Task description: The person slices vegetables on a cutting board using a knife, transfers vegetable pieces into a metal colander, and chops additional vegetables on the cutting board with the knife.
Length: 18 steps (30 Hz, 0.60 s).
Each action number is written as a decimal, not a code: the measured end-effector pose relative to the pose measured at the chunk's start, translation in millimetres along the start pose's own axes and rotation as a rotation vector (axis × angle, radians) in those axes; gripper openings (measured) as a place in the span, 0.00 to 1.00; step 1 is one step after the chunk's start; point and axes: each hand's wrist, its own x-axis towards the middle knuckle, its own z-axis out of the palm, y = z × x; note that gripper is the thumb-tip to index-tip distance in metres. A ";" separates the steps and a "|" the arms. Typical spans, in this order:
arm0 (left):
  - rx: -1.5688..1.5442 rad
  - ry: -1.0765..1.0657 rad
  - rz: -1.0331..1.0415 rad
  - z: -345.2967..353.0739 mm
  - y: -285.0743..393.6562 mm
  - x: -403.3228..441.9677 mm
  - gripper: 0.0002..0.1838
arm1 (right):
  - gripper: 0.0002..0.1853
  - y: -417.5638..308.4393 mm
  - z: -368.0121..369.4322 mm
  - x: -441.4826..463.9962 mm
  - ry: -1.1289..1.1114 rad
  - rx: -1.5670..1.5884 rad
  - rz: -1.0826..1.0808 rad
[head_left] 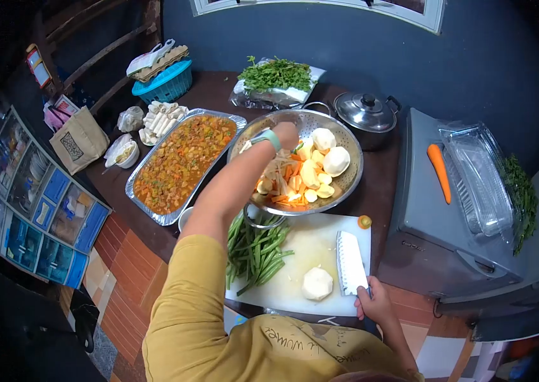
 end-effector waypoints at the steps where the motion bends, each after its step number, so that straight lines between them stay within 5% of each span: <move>1: -0.038 -0.041 -0.067 12.5 0.2 13.8 0.12 | 0.11 -3.9 0.7 -1.2 0.006 -0.006 -0.001; 4: -0.113 0.022 -0.060 42.1 0.7 32.2 0.17 | 0.11 -10.7 1.1 -4.5 0.009 -0.006 0.052; 8: 0.037 -0.204 -0.032 28.6 5.0 35.0 0.16 | 0.12 -8.1 -0.9 -4.1 -0.027 0.028 0.065; 14: -0.284 -0.451 -0.135 12.7 0.1 27.7 0.20 | 0.12 -7.6 -1.9 -2.4 -0.021 0.024 0.092; 18: -0.258 -0.378 -0.030 36.3 -13.5 38.9 0.19 | 0.11 -8.3 -2.2 -2.9 -0.033 0.029 0.081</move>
